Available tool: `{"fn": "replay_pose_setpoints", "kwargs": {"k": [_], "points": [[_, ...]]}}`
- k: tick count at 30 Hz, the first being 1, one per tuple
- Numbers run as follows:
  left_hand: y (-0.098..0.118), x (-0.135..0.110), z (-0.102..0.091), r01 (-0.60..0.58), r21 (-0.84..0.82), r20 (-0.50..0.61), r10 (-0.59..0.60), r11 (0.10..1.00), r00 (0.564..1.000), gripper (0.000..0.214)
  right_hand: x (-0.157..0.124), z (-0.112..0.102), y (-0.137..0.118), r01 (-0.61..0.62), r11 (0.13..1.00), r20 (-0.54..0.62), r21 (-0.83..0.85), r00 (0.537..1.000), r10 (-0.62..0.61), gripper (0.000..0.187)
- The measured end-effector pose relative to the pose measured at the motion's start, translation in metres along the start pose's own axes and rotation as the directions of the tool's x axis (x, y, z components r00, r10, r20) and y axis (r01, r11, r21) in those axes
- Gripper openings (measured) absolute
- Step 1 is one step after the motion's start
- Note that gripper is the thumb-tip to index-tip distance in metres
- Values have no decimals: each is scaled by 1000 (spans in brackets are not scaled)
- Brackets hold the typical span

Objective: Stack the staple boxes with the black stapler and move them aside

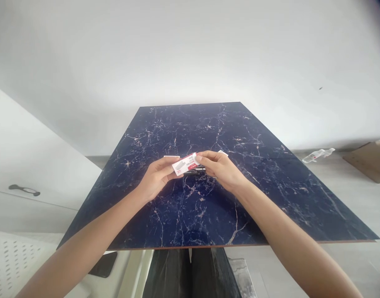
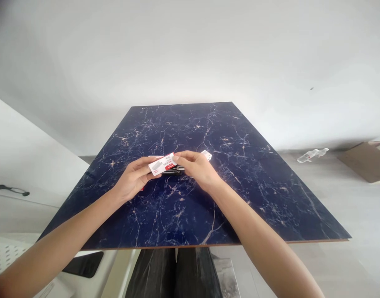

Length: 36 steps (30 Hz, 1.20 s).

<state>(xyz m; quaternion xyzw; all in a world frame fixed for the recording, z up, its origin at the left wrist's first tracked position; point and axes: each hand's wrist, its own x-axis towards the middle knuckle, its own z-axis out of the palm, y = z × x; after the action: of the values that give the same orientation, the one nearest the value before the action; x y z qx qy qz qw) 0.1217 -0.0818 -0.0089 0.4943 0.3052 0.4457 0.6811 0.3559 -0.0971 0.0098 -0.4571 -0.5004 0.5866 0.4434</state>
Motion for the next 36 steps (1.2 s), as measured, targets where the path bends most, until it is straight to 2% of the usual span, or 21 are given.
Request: {"fn": "replay_pose_setpoints", "kwargs": {"k": [3, 7, 13, 19, 22, 24, 27, 29, 31, 33, 36], "points": [[0, -1, 1, -20, -14, 4, 21, 1000, 1000, 25, 0, 0, 2, 3, 999, 3, -33, 1000, -3, 44], [1, -2, 1, -55, -28, -55, 54, 998, 997, 23, -1, 1, 1, 53, 998, 2, -38, 999, -52, 42], [2, -2, 2, -31, -16, -40, 30, 999, 999, 25, -2, 1, 0, 175, 961, -76, -213, 978, -195, 32], [6, -5, 3, -19, -13, 49, 19, 1000, 999, 26, -2, -2, -1, 51, 998, 64, -39, 997, -48, 35], [8, -5, 1, -56, 130, 106, 43, 990, 993, 29, -2, -5, -3, 23, 999, 74, -24, 997, -21, 36], [8, -6, 0, -73, 351, 172, 12, 933, 985, 29, -2, -8, -7, 61, 998, -14, 6, 998, -61, 35], [5, -8, 2, -176, 639, 273, -6, 749, 962, 29, -3, -11, -14, 146, 985, -170, 96, 977, -128, 37], [1, -11, 9, -285, 722, 272, 120, 630, 955, 29, -4, -8, -17, 175, 971, -189, 161, 971, -143, 41], [-4, -14, 19, -329, 763, 227, 246, 557, 942, 27, -7, 0, -15, 203, 958, -154, 201, 973, -174, 46], [-9, -18, 30, -280, 748, 172, 231, 602, 958, 30, -11, 14, -8, 271, 944, -135, 191, 959, -248, 46], [-14, -22, 42, -110, 552, 134, 43, 826, 990, 34, -21, 33, 9, 413, 908, -96, 77, 909, -405, 40]]}}
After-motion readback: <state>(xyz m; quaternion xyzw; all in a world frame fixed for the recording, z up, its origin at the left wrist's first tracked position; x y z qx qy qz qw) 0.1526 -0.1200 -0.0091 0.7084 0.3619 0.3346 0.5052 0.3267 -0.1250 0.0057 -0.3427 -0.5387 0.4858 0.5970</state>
